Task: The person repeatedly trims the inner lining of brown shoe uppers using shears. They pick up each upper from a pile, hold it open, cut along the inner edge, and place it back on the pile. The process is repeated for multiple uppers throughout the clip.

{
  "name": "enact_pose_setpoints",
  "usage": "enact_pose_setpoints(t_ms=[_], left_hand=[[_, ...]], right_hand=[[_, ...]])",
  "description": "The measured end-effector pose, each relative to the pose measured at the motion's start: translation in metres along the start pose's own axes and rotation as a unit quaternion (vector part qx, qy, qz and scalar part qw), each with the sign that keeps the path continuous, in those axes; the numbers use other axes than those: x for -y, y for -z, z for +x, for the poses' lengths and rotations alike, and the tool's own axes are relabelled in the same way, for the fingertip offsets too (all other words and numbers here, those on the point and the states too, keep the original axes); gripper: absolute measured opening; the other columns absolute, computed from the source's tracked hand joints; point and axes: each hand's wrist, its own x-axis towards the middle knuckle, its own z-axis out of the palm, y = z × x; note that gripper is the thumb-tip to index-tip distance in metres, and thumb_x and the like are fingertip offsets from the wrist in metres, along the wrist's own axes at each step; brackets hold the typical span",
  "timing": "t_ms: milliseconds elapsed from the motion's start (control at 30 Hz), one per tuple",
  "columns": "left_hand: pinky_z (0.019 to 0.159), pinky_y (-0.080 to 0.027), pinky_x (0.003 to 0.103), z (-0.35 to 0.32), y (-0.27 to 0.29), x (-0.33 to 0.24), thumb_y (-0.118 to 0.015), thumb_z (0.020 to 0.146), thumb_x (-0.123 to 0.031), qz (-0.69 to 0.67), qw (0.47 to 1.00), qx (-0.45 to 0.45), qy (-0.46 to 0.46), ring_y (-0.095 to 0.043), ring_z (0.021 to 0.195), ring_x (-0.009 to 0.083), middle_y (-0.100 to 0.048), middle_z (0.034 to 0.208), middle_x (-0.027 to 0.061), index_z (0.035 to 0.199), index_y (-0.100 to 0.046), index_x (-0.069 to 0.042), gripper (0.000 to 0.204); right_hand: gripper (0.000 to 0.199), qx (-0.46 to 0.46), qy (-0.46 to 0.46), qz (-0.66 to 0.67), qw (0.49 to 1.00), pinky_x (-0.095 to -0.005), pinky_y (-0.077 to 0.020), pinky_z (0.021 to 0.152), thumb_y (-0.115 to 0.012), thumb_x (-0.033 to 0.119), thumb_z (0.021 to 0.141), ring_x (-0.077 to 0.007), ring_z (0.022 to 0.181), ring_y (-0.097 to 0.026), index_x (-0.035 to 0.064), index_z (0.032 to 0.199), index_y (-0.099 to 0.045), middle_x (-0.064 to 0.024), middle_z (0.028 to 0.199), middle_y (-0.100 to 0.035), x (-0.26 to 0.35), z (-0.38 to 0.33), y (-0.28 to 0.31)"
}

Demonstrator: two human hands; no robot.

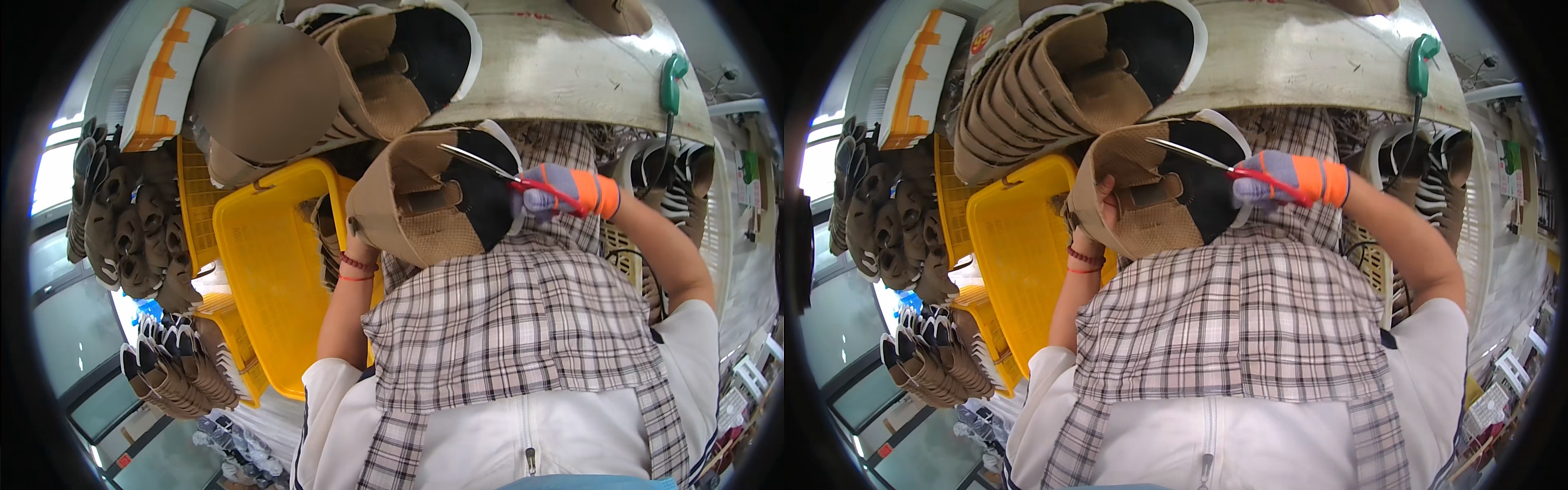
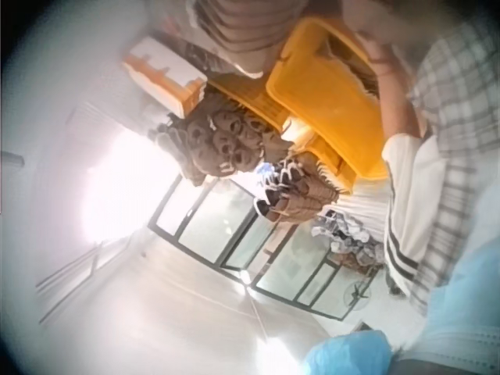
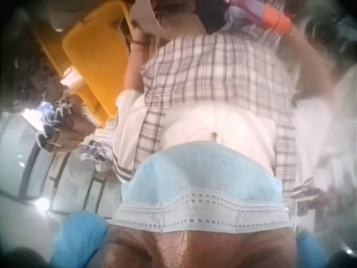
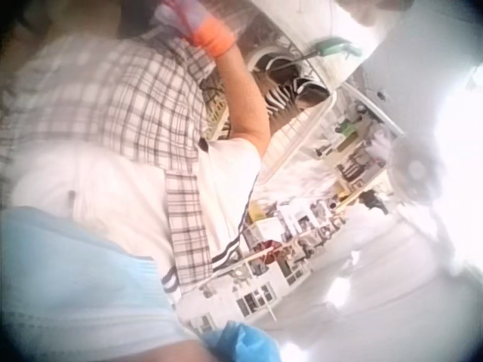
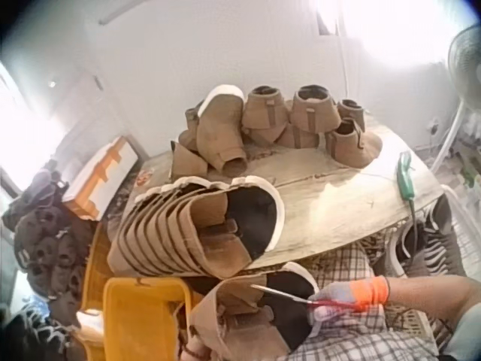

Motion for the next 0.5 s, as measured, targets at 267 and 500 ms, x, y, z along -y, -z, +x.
enact_pose_setpoints(t_ms=[267,500], left_hand=[[0.086,-0.048,0.025,0.052,-0.124,-0.115,-0.046,0.091,-0.009,0.125,0.960,0.234,-0.090,-0.060,0.098,0.0108,-0.065,0.106,0.0050,0.114,-0.061,0.004,0.030],[0.088,-0.049,0.032,0.089,-0.109,-0.226,-0.054,0.087,0.000,0.442,0.796,0.065,-0.409,-0.061,0.106,0.0211,-0.066,0.113,0.0109,0.112,-0.066,-0.002,0.027]], right_hand=[[0.053,-0.259,0.311,0.129,0.905,-0.0270,-0.0485,0.082,-0.077,0.016,0.080,-0.0139,0.097,-0.060,-0.0015,0.123,-0.051,-0.0084,0.106,-0.065,0.073,0.017,-0.081],[0.039,-0.508,0.278,-0.011,0.815,-0.0294,-0.0520,0.079,-0.064,0.004,0.083,-0.0164,0.091,-0.064,-0.0030,0.120,-0.053,-0.0111,0.106,-0.066,0.114,0.041,-0.052]])
